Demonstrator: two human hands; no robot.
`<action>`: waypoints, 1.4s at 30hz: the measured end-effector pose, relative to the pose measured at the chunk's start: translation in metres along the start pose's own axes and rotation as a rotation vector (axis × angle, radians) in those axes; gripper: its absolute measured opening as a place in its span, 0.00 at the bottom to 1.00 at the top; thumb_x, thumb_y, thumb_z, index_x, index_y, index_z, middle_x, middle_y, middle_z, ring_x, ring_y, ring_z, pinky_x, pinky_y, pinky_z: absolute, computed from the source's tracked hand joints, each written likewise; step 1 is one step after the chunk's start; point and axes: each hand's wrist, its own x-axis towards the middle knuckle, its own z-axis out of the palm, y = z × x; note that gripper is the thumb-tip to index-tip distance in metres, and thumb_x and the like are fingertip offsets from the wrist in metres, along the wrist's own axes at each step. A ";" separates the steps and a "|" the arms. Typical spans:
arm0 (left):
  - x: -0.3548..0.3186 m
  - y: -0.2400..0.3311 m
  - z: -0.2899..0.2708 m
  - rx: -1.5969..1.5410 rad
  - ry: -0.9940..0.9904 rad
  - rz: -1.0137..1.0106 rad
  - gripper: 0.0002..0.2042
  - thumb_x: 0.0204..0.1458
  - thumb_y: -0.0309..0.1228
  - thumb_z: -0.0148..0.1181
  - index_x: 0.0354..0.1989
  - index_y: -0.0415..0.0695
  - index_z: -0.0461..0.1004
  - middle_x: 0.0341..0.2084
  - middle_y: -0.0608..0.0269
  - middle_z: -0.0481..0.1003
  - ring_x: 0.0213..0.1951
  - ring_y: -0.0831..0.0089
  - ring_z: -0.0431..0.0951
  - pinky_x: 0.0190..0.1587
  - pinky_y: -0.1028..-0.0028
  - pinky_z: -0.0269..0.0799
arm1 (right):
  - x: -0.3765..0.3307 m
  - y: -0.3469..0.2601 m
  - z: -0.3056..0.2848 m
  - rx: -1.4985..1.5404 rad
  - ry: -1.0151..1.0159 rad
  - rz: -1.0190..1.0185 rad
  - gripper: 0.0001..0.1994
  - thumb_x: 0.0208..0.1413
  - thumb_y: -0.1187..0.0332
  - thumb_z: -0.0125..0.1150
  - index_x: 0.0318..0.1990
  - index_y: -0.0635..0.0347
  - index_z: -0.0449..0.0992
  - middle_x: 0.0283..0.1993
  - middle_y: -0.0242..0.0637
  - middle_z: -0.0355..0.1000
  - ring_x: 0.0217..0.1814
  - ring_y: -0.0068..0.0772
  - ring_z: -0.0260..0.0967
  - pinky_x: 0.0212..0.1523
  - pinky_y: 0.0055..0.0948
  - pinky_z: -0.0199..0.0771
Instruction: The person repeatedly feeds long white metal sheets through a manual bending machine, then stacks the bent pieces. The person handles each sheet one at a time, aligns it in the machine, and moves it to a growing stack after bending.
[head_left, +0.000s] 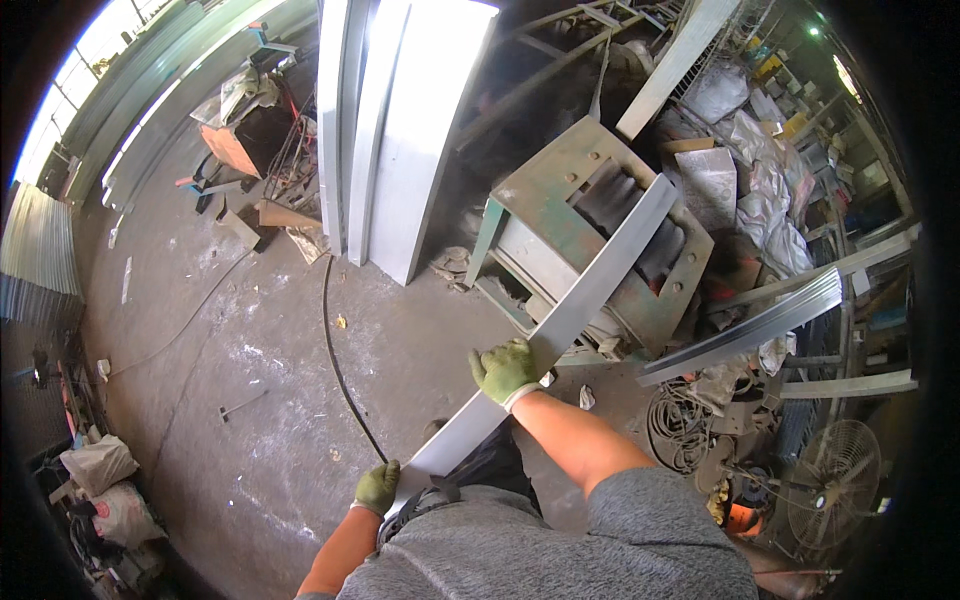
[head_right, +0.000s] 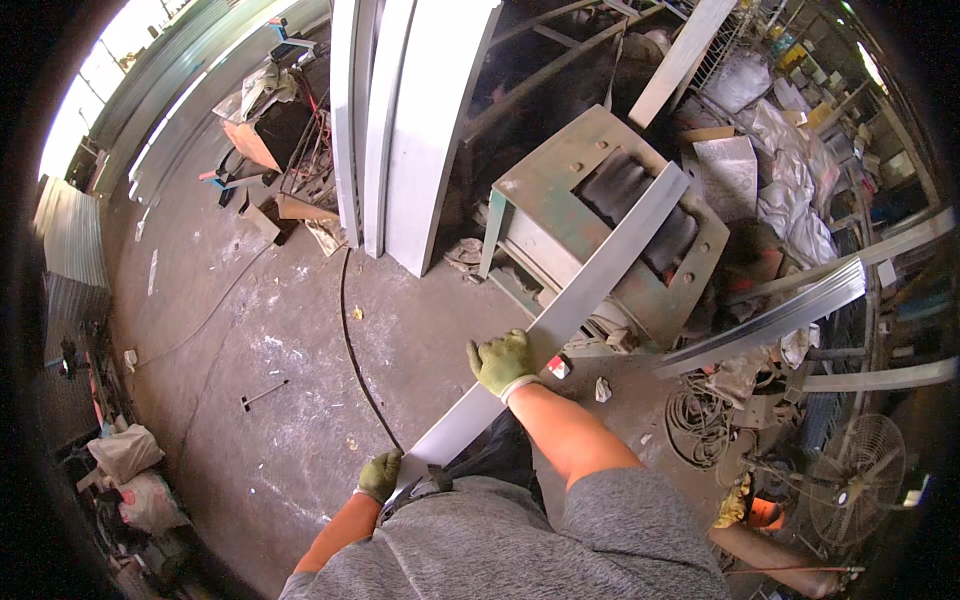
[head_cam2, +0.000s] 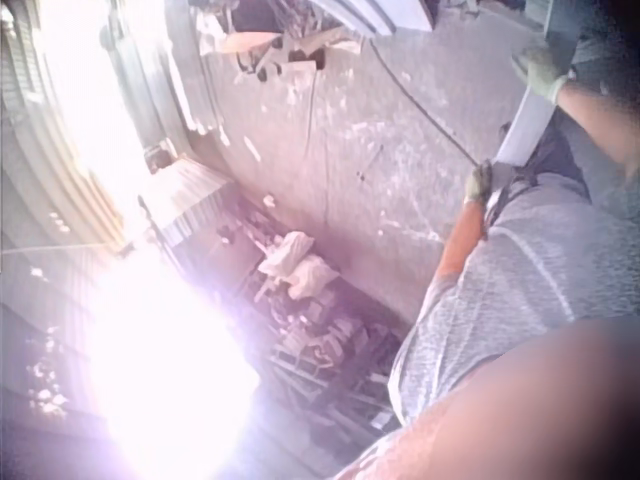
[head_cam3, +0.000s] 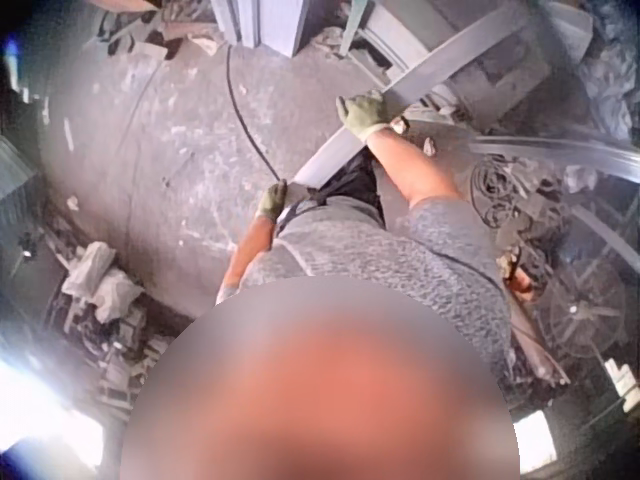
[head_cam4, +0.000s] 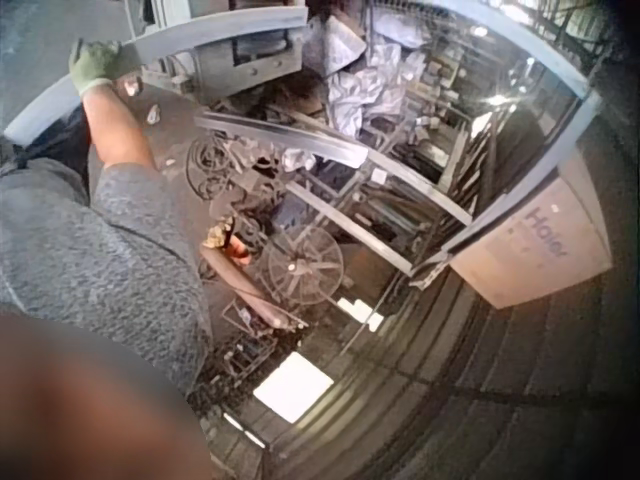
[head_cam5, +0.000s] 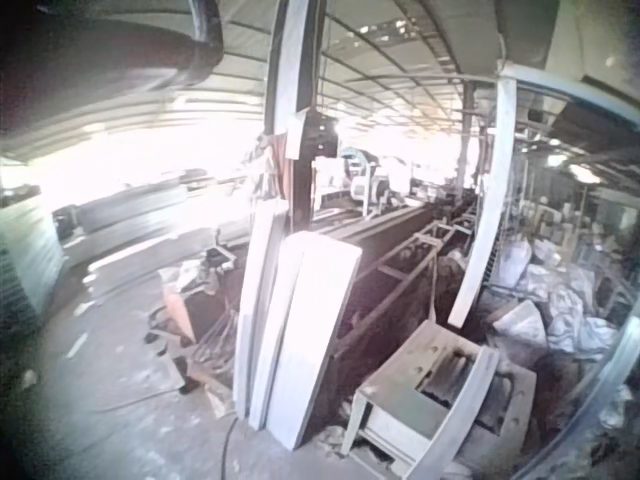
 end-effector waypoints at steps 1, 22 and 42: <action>-0.008 -0.011 0.000 0.003 0.009 -0.029 0.31 0.78 0.60 0.45 0.48 0.46 0.88 0.44 0.35 0.86 0.51 0.30 0.85 0.54 0.39 0.79 | -0.004 -0.012 0.002 0.018 -0.051 0.018 0.27 0.76 0.52 0.55 0.23 0.50 0.86 0.26 0.41 0.85 0.31 0.51 0.83 0.53 0.56 0.75; 0.022 -0.005 -0.002 0.173 -0.046 -0.080 0.32 0.80 0.58 0.39 0.58 0.46 0.86 0.54 0.36 0.86 0.60 0.31 0.83 0.63 0.40 0.77 | 0.005 0.010 0.012 0.053 -0.254 0.044 0.25 0.72 0.51 0.57 0.23 0.50 0.86 0.27 0.43 0.83 0.34 0.57 0.80 0.59 0.63 0.68; -0.020 -0.045 -0.003 0.118 0.070 -0.336 0.37 0.77 0.61 0.41 0.46 0.40 0.91 0.46 0.29 0.85 0.55 0.28 0.85 0.60 0.40 0.78 | -0.026 -0.043 -0.003 0.112 -0.182 -0.060 0.27 0.75 0.51 0.57 0.22 0.50 0.88 0.26 0.39 0.84 0.35 0.47 0.84 0.55 0.56 0.74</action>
